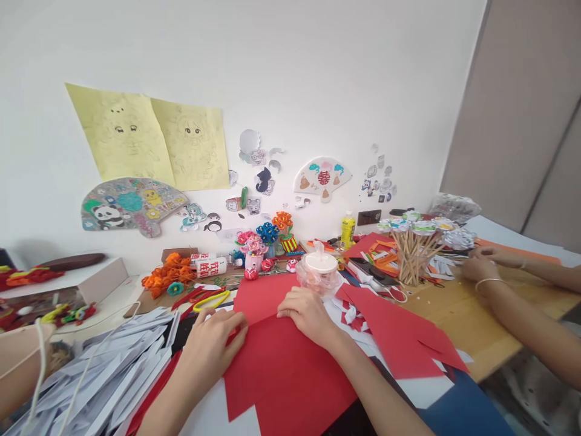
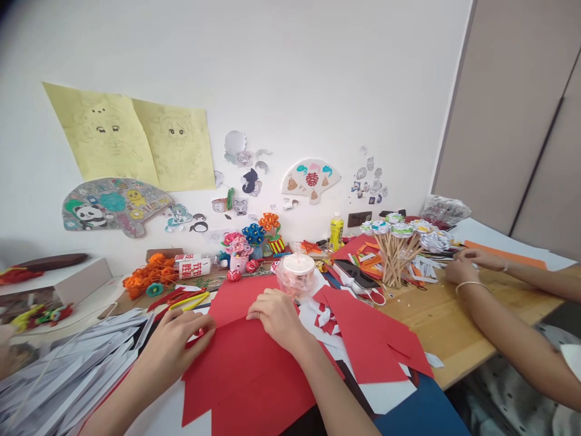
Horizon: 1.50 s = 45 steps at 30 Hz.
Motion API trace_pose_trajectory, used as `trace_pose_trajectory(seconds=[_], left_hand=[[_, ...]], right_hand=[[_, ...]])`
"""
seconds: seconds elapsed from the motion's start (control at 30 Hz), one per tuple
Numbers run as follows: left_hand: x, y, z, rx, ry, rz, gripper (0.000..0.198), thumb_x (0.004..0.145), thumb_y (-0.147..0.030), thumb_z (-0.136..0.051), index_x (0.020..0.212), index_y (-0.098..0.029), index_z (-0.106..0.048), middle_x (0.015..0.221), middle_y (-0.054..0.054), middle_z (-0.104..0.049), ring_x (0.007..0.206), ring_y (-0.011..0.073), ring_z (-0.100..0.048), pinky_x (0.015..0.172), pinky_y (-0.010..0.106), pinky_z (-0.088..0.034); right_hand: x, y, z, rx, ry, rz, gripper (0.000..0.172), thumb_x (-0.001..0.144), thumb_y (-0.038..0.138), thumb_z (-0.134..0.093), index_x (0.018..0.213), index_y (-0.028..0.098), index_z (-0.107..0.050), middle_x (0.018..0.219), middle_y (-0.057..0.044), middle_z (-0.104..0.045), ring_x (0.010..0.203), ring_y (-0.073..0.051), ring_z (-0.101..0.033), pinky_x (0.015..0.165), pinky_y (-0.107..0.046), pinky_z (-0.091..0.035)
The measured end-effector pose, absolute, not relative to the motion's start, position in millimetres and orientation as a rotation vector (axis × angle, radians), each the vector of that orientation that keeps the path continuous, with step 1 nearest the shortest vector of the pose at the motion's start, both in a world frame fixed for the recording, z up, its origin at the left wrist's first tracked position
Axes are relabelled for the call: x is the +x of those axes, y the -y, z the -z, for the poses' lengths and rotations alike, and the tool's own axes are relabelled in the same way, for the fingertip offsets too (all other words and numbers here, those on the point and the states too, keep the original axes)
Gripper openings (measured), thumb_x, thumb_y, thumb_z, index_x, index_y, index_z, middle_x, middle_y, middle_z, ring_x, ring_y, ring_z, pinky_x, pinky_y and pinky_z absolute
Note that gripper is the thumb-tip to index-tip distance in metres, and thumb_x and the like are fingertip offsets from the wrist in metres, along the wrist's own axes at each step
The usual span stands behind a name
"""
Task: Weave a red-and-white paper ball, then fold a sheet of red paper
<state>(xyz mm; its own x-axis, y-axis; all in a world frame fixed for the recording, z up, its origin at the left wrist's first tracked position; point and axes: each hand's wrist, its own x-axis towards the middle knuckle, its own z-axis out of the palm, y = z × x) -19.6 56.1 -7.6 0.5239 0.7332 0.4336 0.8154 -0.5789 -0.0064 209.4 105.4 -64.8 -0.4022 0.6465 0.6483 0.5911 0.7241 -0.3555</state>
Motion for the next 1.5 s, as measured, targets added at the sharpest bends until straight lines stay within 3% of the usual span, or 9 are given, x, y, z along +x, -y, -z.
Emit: trace_pose_trajectory(seconds=[0.2, 0.37, 0.5, 0.63, 0.77, 0.97, 1.17, 1.5], left_hand=[[-44, -63, 11, -2.247, 1.325, 0.547, 0.029, 0.086, -0.018, -0.036, 0.065, -0.022, -0.055, 0.066, 0.001, -0.067, 0.061, 0.0187, -0.061, 0.075, 0.036, -0.038], [-36, -62, 15, -2.079, 1.242, 0.682, 0.025, 0.093, -0.022, -0.036, 0.085, -0.021, -0.060, 0.081, 0.004, -0.069, 0.076, 0.0217, -0.063, 0.077, 0.036, -0.036], [-12, -59, 23, -2.264, 1.149, 0.616, 0.026, 0.094, -0.018, -0.036, 0.085, -0.021, -0.061, 0.082, 0.003, -0.069, 0.080, 0.0217, -0.063, 0.078, 0.036, -0.035], [-2, -58, 31, -2.337, 1.144, 0.460, 0.030, 0.093, -0.014, -0.036, 0.076, -0.021, -0.059, 0.075, 0.002, -0.066, 0.069, 0.0216, -0.060, 0.074, 0.036, -0.035], [-3, -57, 32, -2.349, 1.164, 0.418, 0.028, 0.091, -0.007, -0.037, 0.077, -0.020, -0.058, 0.075, 0.002, -0.065, 0.071, 0.0217, -0.059, 0.075, 0.036, -0.034], [1, -57, 31, -2.392, 1.170, 0.417, 0.031, 0.094, -0.012, -0.034, 0.084, -0.021, -0.061, 0.079, 0.003, -0.067, 0.073, 0.0220, -0.061, 0.077, 0.038, -0.035], [2, -53, 26, -2.465, 1.200, 0.352, 0.034, 0.083, -0.001, -0.038, 0.084, -0.022, -0.064, 0.082, 0.002, -0.068, 0.079, 0.0219, -0.062, 0.079, 0.038, -0.035], [-8, -58, 23, -2.343, 1.199, 0.480, 0.033, 0.090, -0.014, -0.037, 0.080, -0.025, -0.067, 0.079, 0.001, -0.070, 0.081, 0.0227, -0.062, 0.078, 0.040, -0.032]], right_hand=[[214, -109, 67, -1.034, 2.003, -0.059, 0.021, 0.089, 0.020, -0.058, 0.075, 0.021, -0.073, 0.072, -0.004, -0.068, 0.070, -0.019, -0.058, 0.065, -0.029, -0.039], [206, -105, 69, -1.021, 2.018, -0.098, 0.016, 0.086, 0.017, -0.063, 0.075, 0.022, -0.073, 0.069, -0.002, -0.067, 0.069, -0.017, -0.059, 0.062, -0.027, -0.040], [200, -99, 66, -0.987, 2.057, -0.142, 0.014, 0.085, 0.016, -0.063, 0.076, 0.021, -0.073, 0.068, -0.001, -0.067, 0.068, -0.016, -0.060, 0.061, -0.025, -0.041], [199, -94, 61, -0.971, 2.070, -0.169, 0.014, 0.088, 0.019, -0.060, 0.088, 0.022, -0.073, 0.078, -0.002, -0.071, 0.073, -0.016, -0.062, 0.066, -0.025, -0.042], [196, -92, 60, -0.910, 2.142, -0.161, 0.016, 0.088, 0.024, -0.061, 0.099, 0.024, -0.072, 0.086, -0.002, -0.072, 0.079, -0.017, -0.062, 0.071, -0.026, -0.043], [189, -93, 64, -0.851, 2.190, -0.143, 0.013, 0.087, 0.024, -0.061, 0.089, 0.021, -0.074, 0.079, -0.001, -0.071, 0.072, -0.015, -0.062, 0.068, -0.024, -0.041], [187, -93, 62, -0.899, 2.242, -0.087, 0.010, 0.082, 0.023, -0.064, 0.085, 0.022, -0.074, 0.074, 0.002, -0.070, 0.066, -0.012, -0.062, 0.062, -0.025, -0.035], [195, -94, 61, -0.975, 2.188, -0.081, 0.010, 0.072, 0.014, -0.063, 0.069, 0.020, -0.071, 0.062, 0.004, -0.066, 0.056, -0.009, -0.054, 0.065, -0.025, -0.034]])
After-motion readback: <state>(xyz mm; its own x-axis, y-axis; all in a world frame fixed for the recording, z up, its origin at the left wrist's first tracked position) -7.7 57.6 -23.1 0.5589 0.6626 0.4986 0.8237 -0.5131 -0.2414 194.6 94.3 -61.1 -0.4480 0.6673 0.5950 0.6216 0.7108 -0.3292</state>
